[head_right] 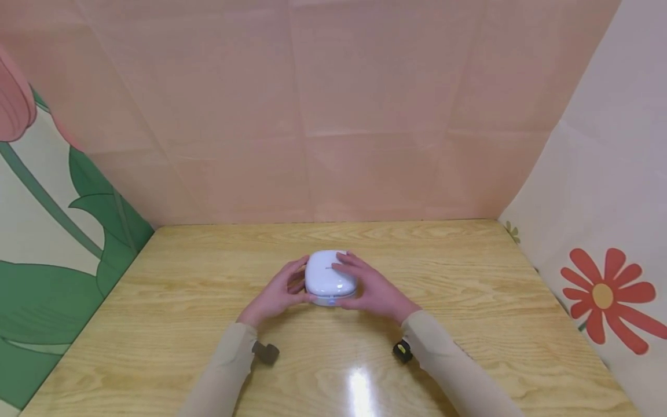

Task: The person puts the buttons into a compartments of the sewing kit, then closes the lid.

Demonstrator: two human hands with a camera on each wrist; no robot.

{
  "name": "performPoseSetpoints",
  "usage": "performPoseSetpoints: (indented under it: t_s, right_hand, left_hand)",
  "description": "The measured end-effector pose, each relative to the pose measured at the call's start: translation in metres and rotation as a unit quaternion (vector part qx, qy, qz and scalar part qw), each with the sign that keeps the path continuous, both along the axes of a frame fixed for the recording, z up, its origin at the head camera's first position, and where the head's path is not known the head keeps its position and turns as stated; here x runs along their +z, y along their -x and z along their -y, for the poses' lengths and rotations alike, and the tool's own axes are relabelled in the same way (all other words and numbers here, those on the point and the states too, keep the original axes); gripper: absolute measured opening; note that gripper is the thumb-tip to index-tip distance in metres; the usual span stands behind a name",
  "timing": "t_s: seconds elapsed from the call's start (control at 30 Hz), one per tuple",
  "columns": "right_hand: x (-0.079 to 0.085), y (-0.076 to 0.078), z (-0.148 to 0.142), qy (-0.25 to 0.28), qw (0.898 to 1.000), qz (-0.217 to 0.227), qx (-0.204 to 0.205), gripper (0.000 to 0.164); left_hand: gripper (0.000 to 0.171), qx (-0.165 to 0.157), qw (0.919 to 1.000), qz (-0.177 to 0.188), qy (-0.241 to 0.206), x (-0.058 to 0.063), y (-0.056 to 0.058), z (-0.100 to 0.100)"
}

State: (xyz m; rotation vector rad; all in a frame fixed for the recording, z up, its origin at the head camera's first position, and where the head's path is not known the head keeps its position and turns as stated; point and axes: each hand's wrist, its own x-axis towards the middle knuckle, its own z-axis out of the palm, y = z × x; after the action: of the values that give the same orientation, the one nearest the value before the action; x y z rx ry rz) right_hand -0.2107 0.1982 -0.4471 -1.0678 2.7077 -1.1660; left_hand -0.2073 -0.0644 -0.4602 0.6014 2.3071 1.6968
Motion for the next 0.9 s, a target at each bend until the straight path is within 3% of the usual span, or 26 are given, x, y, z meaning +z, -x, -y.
performPoseSetpoints:
  t_s: [0.33, 0.7, 0.9]
  right_hand:
    - [0.009, -0.002, 0.009, -0.027, 0.999, -0.027, -0.021, 0.060]
    - [0.008, -0.001, 0.014, -0.047, 0.997, -0.041, -0.044, 0.061]
    - [0.010, -0.003, 0.015, -0.083, 0.992, -0.089, -0.041, 0.063]
  left_hand:
    - [0.085, -0.010, 0.9991, -0.027, 0.032, 0.007, -0.004, -0.003]
    - [0.075, 0.005, 0.9951, -0.062, 0.077, 0.009, -0.004, -0.008]
    - [0.074, 0.017, 0.9927, -0.067, 0.098, 0.008, -0.003, -0.009]
